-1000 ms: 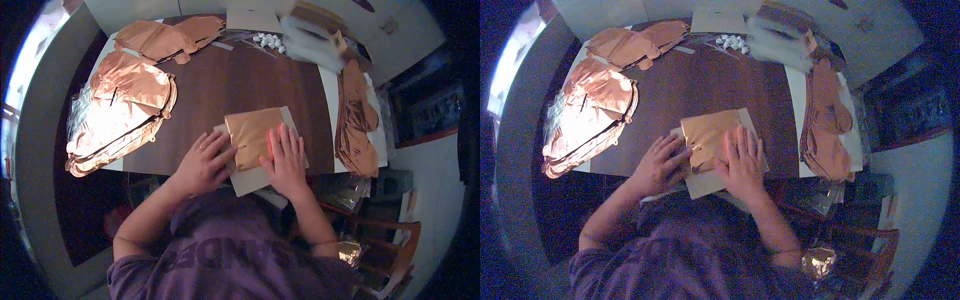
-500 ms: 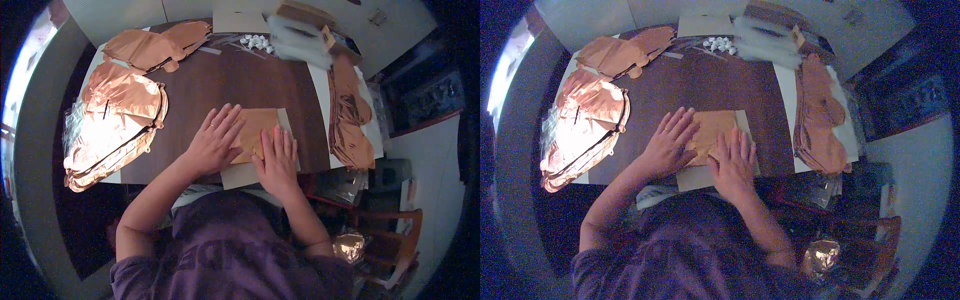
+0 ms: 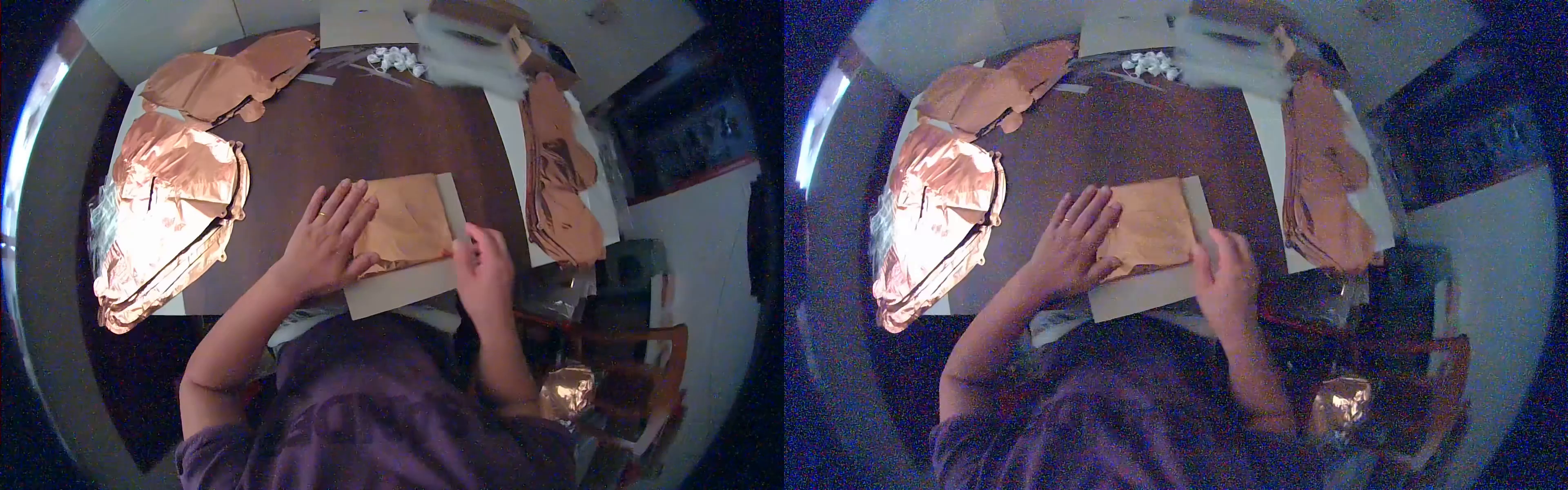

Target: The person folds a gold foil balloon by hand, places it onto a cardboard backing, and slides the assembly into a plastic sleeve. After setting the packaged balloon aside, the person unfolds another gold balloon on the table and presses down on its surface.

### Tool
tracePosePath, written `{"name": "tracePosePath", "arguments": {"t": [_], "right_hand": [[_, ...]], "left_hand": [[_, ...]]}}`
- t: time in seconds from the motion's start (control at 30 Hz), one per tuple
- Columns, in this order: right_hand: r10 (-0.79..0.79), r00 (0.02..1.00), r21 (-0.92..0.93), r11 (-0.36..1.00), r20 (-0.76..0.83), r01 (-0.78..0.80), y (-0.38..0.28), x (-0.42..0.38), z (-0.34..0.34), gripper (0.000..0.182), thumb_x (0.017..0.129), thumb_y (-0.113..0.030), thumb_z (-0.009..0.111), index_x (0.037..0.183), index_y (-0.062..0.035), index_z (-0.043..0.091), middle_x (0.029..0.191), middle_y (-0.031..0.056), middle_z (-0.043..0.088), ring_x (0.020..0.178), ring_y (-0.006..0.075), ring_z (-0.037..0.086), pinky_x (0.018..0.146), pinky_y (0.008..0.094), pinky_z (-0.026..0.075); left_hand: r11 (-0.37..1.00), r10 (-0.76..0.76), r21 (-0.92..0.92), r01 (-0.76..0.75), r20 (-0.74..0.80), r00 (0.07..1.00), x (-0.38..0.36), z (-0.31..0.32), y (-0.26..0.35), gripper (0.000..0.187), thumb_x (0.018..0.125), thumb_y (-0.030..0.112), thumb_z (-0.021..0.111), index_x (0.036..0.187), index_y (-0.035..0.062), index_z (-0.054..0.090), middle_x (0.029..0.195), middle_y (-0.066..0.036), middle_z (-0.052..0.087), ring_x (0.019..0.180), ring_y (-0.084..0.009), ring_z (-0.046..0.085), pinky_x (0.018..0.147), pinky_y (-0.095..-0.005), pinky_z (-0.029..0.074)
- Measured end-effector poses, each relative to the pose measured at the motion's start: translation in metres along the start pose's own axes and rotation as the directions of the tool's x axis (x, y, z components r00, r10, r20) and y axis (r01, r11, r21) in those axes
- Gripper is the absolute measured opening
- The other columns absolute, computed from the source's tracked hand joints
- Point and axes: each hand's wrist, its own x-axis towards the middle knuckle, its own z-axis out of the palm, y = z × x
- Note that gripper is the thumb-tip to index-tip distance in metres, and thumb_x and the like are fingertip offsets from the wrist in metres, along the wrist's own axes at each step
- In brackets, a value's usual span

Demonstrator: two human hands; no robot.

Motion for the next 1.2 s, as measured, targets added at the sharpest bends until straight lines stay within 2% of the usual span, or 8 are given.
{"name": "tracePosePath", "arguments": {"t": [0.1, 0.13, 0.23, 0.33, 0.43, 0.63, 0.83, 1.2], "right_hand": [[0.127, 0.958, 0.008, 0.991, 0.257, -0.133, -0.014, 0.022, -0.03, 0.032, 0.089, -0.031, 0.065, 0.095, 0.0012, 0.067, 0.093, 0.0203, 0.069, 0.084, 0.0337, 0.068, 0.073, 0.042, 0.053], [0.058, 0.973, -0.102, 0.994, 0.225, -0.036, -0.004, 0.027, -0.026, 0.034, 0.088, -0.034, 0.067, 0.086, 0.0006, 0.069, 0.077, 0.0174, 0.07, 0.072, 0.0313, 0.069, 0.067, 0.0404, 0.054], [0.099, 0.895, -0.189, 0.982, 0.434, -0.017, 0.001, 0.048, -0.034, 0.037, 0.088, -0.036, 0.067, 0.086, 0.0006, 0.07, 0.076, 0.0175, 0.069, 0.068, 0.0262, 0.069, 0.062, 0.038, 0.053], [0.303, 0.706, -0.194, 0.953, 0.64, -0.234, -0.015, 0.064, -0.041, 0.033, 0.09, -0.031, 0.068, 0.084, 0.0014, 0.067, 0.067, 0.0068, 0.065, 0.063, 0.0122, 0.065, 0.053, 0.0276, 0.049], [0.33, 0.625, -0.114, 0.926, 0.708, -0.36, -0.015, 0.069, -0.039, 0.033, 0.091, -0.033, 0.067, 0.091, 0.0, 0.064, 0.072, 0.0048, 0.065, 0.064, 0.0107, 0.065, 0.05, 0.0244, 0.049], [0.319, 0.678, 0.239, 0.767, 0.663, -0.595, 0.006, 0.061, -0.027, 0.024, 0.09, -0.022, 0.068, 0.1, -0.0008, 0.062, 0.081, 0.0085, 0.068, 0.061, 0.0152, 0.065, 0.05, 0.0262, 0.053], [0.35, 0.559, 0.262, 0.619, 0.752, -0.74, -0.002, 0.051, -0.02, 0.023, 0.092, -0.022, 0.066, 0.098, -0.0013, 0.059, 0.088, 0.0105, 0.068, 0.068, 0.0148, 0.066, 0.058, 0.0261, 0.055], [0.345, 0.59, 0.056, 0.83, 0.73, -0.555, -0.004, 0.057, -0.019, 0.02, 0.094, -0.021, 0.062, 0.087, -0.0028, 0.061, 0.076, 0.0081, 0.067, 0.055, 0.0097, 0.059, 0.045, 0.0226, 0.043]], "left_hand": [[1.0, -0.004, -0.013, 0.004, 0.021, 1.0, 0.0, -0.001, -0.001, 0.073, 0.091, 0.052, 0.049, 0.145, 0.0045, 0.037, 0.154, -0.019, 0.03, 0.144, -0.0356, 0.026, 0.117, -0.0523, 0.016], [1.0, -0.004, -0.017, 0.004, 0.029, 1.0, 0.0, -0.001, -0.001, 0.073, 0.091, 0.052, 0.049, 0.145, 0.0043, 0.037, 0.154, -0.019, 0.029, 0.144, -0.0357, 0.025, 0.117, -0.0522, 0.015], [1.0, -0.01, 0.009, 0.01, 0.048, 0.999, 0.0, -0.002, 0.0, 0.073, 0.092, 0.052, 0.048, 0.146, 0.0045, 0.035, 0.155, -0.019, 0.028, 0.144, -0.0355, 0.024, 0.117, -0.052, 0.015], [1.0, -0.006, 0.009, 0.005, 0.028, 1.0, -0.001, -0.003, 0.001, 0.073, 0.092, 0.052, 0.047, 0.147, 0.0048, 0.035, 0.155, -0.019, 0.028, 0.144, -0.0355, 0.025, 0.117, -0.0523, 0.016], [1.0, -0.012, -0.006, 0.012, 0.044, 0.999, 0.0, -0.001, -0.001, 0.073, 0.093, 0.052, 0.046, 0.147, 0.0049, 0.034, 0.155, -0.019, 0.028, 0.145, -0.0355, 0.024, 0.117, -0.0524, 0.016], [1.0, -0.009, -0.024, 0.009, 0.005, 1.0, -0.002, 0.001, -0.001, 0.073, 0.093, 0.052, 0.046, 0.147, 0.0049, 0.034, 0.155, -0.019, 0.028, 0.145, -0.0355, 0.024, 0.117, -0.0522, 0.016], [1.0, -0.005, -0.002, 0.005, 0.021, 1.0, -0.001, 0.0, -0.001, 0.073, 0.094, 0.052, 0.045, 0.147, 0.0047, 0.034, 0.155, -0.019, 0.028, 0.144, -0.0358, 0.025, 0.117, -0.0524, 0.017], [0.997, 0.033, -0.075, -0.029, 0.04, 0.999, -0.002, -0.006, -0.004, 0.08, 0.087, 0.054, 0.054, 0.147, 0.0055, 0.033, 0.154, -0.019, 0.03, 0.144, -0.0363, 0.026, 0.117, -0.0538, 0.016]]}}
